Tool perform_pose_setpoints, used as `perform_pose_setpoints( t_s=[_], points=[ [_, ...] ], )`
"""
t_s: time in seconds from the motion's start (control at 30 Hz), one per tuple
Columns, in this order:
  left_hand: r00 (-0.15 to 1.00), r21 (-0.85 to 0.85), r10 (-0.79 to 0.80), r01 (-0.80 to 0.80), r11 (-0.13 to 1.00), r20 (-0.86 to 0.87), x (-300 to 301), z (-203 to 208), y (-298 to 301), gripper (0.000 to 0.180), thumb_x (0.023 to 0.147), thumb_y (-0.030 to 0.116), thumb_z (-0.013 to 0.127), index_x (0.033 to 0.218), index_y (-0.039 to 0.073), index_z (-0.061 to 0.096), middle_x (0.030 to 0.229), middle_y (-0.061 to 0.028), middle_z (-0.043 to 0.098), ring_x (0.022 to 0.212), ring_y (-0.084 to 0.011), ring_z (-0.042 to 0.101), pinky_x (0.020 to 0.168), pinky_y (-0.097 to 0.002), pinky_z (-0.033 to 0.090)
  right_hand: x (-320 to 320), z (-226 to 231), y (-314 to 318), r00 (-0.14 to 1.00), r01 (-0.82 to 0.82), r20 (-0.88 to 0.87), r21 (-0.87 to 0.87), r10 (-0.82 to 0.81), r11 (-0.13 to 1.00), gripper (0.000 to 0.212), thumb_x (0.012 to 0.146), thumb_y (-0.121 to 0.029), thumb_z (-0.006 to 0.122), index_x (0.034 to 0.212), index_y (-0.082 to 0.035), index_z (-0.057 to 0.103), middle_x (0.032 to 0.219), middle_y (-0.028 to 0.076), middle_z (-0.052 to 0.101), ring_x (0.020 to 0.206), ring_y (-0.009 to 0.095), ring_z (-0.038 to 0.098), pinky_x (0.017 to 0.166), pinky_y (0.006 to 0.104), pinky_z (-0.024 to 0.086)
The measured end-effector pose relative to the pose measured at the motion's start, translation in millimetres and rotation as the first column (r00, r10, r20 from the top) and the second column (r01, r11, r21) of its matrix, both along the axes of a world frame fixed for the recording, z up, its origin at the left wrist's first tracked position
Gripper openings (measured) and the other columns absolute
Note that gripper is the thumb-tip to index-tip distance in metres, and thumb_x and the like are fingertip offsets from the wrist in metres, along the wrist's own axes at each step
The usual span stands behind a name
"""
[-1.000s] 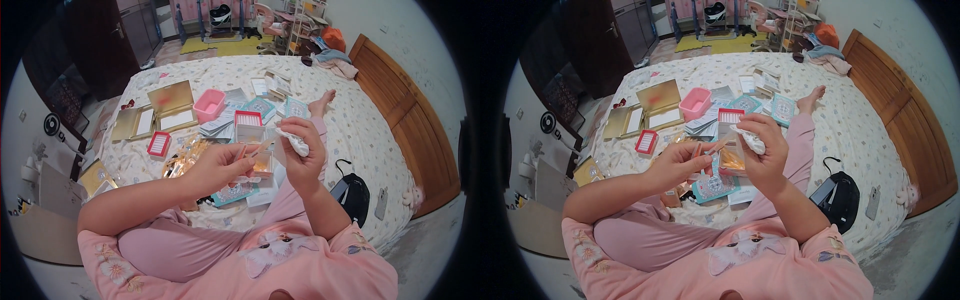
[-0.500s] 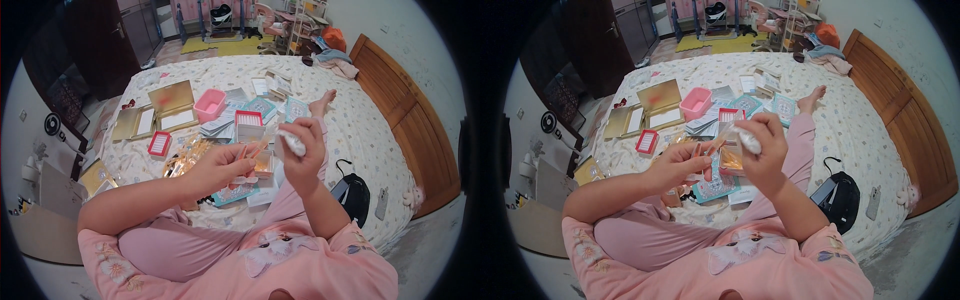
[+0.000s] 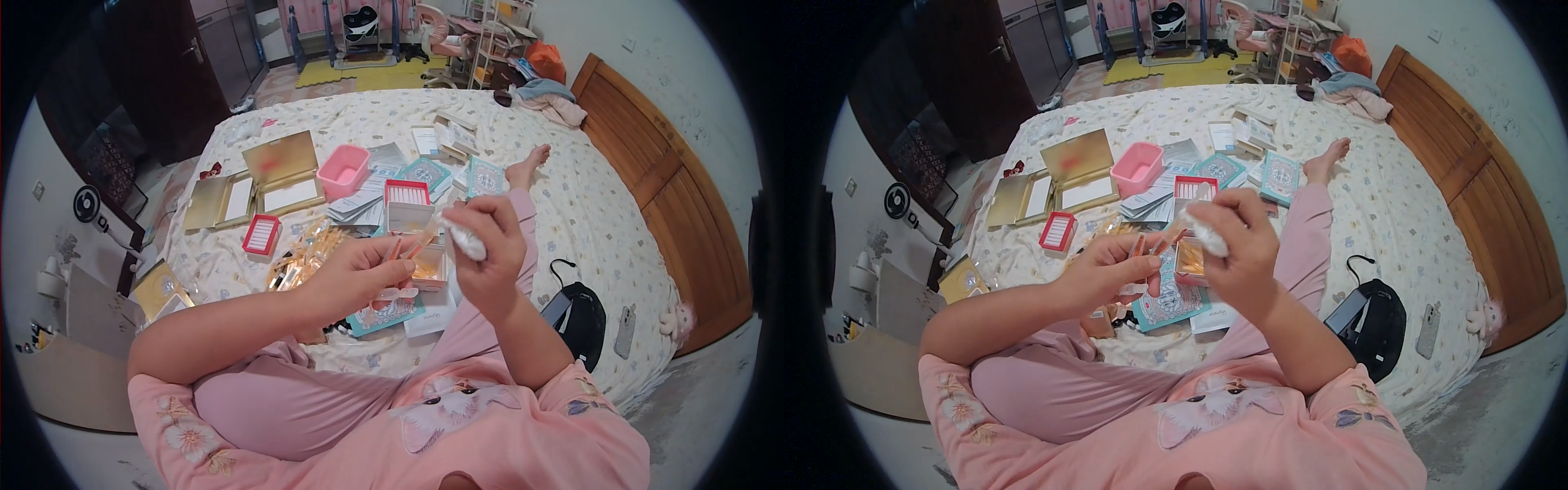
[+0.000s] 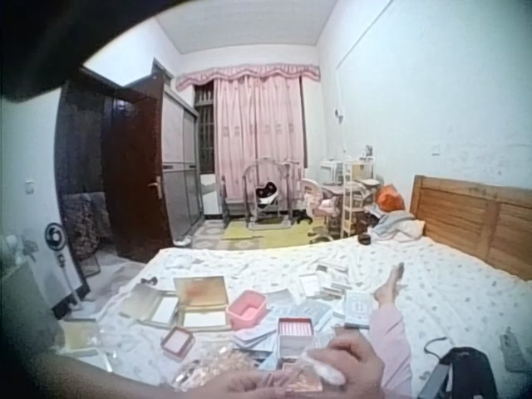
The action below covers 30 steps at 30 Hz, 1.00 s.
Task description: The person wipes and handles several small cosmetic tubes and containers while sitting on a bed surrounded by packaging.
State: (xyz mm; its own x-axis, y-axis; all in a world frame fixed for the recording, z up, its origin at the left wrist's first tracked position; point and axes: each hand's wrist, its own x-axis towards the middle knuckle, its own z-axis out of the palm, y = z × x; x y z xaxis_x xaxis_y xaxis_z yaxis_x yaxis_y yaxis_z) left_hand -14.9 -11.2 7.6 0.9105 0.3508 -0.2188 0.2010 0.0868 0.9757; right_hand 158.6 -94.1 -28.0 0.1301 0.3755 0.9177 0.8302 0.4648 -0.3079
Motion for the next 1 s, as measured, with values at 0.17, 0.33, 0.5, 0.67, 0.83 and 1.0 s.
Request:
perform_pose_setpoints(
  t_s=[0.17, 0.33, 0.5, 0.67, 0.83, 1.0],
  points=[
    [1.000, 0.012, 0.008, -0.008, 1.000, -0.009, 0.7, -2.8, -3.3, 0.031, 0.090, 0.023, 0.048, 0.117, 0.009, 0.049, 0.071, 0.0027, 0.055, 0.053, 0.0009, 0.040, 0.045, -0.0150, 0.034, 0.0, -1.2, -1.2, 1.000, 0.012, 0.026, 0.007, -0.012, 1.000, 0.039, 0.053, 0.010, 0.060, 0.090, -0.002, 0.061, 0.084, 0.011, 0.050, 0.070, 0.023, 0.054, 0.058, 0.0286, 0.045],
    [0.998, 0.007, 0.054, -0.054, 0.999, 0.019, 1.3, -9.3, -2.5, 0.031, 0.090, 0.023, 0.048, 0.118, 0.009, 0.048, 0.073, 0.0024, 0.055, 0.056, 0.0008, 0.043, 0.045, -0.0143, 0.034, -20.5, -12.1, -9.1, 0.977, -0.177, 0.105, -0.083, 0.185, 0.981, 0.046, 0.047, 0.010, 0.059, 0.092, -0.002, 0.060, 0.089, 0.012, 0.053, 0.074, 0.026, 0.056, 0.060, 0.0309, 0.047],
    [0.999, -0.015, 0.037, -0.037, 0.999, -0.003, 0.1, -7.0, 0.9, 0.030, 0.090, 0.023, 0.048, 0.117, 0.009, 0.049, 0.072, 0.0025, 0.055, 0.059, 0.0010, 0.045, 0.046, -0.0140, 0.034, -17.1, -5.9, -10.4, 0.986, -0.149, 0.059, -0.100, 0.155, 0.984, 0.045, 0.047, 0.010, 0.060, 0.091, -0.002, 0.060, 0.087, 0.012, 0.052, 0.073, 0.025, 0.056, 0.060, 0.0303, 0.047],
    [0.999, 0.008, 0.035, -0.035, 0.999, -0.032, 0.8, -4.1, -1.1, 0.028, 0.090, 0.024, 0.049, 0.113, 0.009, 0.051, 0.071, 0.0026, 0.055, 0.060, 0.0008, 0.045, 0.045, -0.0144, 0.033, 3.8, -5.5, 4.1, 1.000, -0.012, 0.011, -0.009, 0.012, 1.000, 0.036, 0.054, 0.011, 0.058, 0.088, -0.003, 0.061, 0.083, 0.011, 0.050, 0.069, 0.023, 0.053, 0.057, 0.0299, 0.044],
    [1.000, -0.065, 0.030, -0.030, 0.997, -0.003, 0.5, -5.0, -2.3, 0.025, 0.090, 0.025, 0.049, 0.109, 0.009, 0.051, 0.068, 0.0007, 0.055, 0.052, -0.0019, 0.041, 0.043, -0.0155, 0.031, 10.9, -5.4, 5.4, 0.998, 0.056, -0.041, -0.012, -0.057, 0.998, 0.034, 0.058, 0.011, 0.055, 0.088, -0.003, 0.061, 0.083, 0.010, 0.049, 0.069, 0.022, 0.053, 0.058, 0.0286, 0.044],
    [0.991, -0.133, 0.119, -0.127, 0.983, -0.060, 2.4, 1.4, -5.2, 0.025, 0.090, 0.025, 0.049, 0.108, 0.008, 0.052, 0.066, -0.0009, 0.054, 0.047, -0.0031, 0.038, 0.042, -0.0156, 0.030, -5.5, -11.9, 1.5, 0.998, -0.050, -0.026, -0.052, 0.049, 0.997, 0.039, 0.053, 0.009, 0.059, 0.090, -0.003, 0.061, 0.083, 0.011, 0.049, 0.069, 0.023, 0.053, 0.057, 0.0289, 0.044]
  ],
)
